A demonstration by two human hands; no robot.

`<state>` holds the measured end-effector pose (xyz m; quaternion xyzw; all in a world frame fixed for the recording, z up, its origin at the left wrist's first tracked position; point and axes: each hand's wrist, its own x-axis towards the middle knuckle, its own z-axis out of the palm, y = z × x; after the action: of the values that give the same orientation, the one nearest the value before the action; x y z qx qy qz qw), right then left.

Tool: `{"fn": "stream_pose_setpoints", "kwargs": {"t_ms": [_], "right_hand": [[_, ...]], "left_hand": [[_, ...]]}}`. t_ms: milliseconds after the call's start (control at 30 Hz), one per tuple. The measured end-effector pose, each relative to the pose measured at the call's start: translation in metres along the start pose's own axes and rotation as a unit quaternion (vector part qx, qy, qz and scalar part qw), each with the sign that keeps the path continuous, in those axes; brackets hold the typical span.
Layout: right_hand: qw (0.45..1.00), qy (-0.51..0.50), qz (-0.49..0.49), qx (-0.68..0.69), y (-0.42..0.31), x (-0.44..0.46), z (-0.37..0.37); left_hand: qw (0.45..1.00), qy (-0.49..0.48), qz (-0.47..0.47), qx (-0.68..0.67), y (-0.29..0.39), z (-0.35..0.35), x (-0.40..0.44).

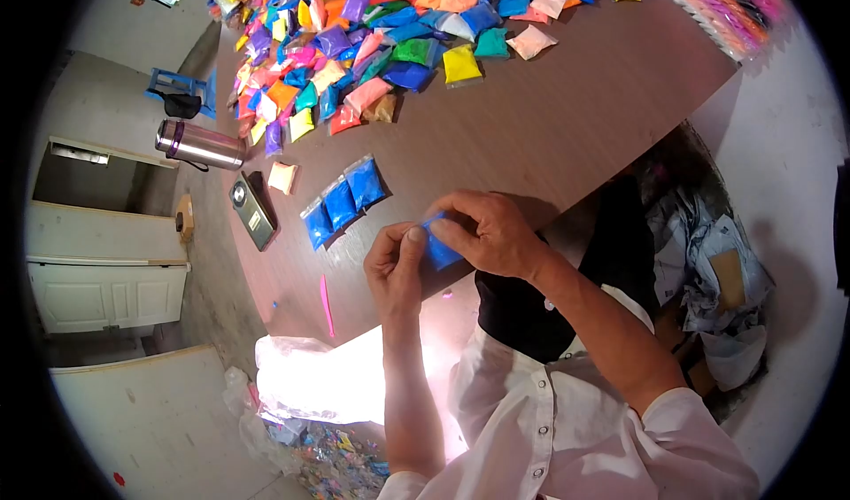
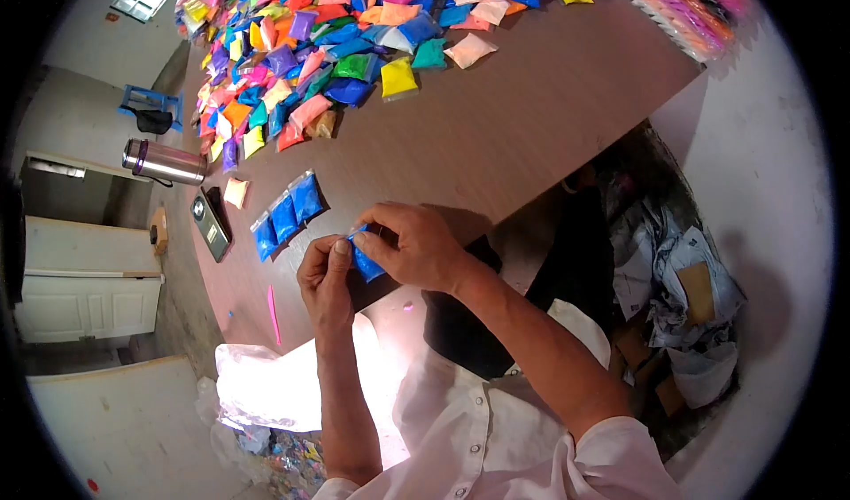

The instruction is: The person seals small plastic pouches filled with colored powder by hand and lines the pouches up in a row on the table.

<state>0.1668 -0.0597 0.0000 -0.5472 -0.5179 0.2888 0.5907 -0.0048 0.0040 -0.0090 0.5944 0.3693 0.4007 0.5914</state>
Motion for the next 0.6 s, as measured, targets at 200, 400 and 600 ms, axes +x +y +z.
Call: {"fn": "stream_pose_setpoints", "kwargs": {"t_ms": [200,400,600], "right_hand": [[0.999,0.005,0.023,0.028,0.004,-0.001,0.0],[0.999,0.042,0.017,0.03,0.006,-0.001,0.002],[1.0,0.012,-0.011,-0.011,0.0,0.0,0.001]], "left_hand": [[1.0,0.0,-0.022,0.015,0.007,0.007,0.002],[0.998,-0.051,-0.043,0.009,0.012,0.012,-0.001],[0.999,-0.03,-0.005,-0.017,0.004,0.007,0.0]]}}
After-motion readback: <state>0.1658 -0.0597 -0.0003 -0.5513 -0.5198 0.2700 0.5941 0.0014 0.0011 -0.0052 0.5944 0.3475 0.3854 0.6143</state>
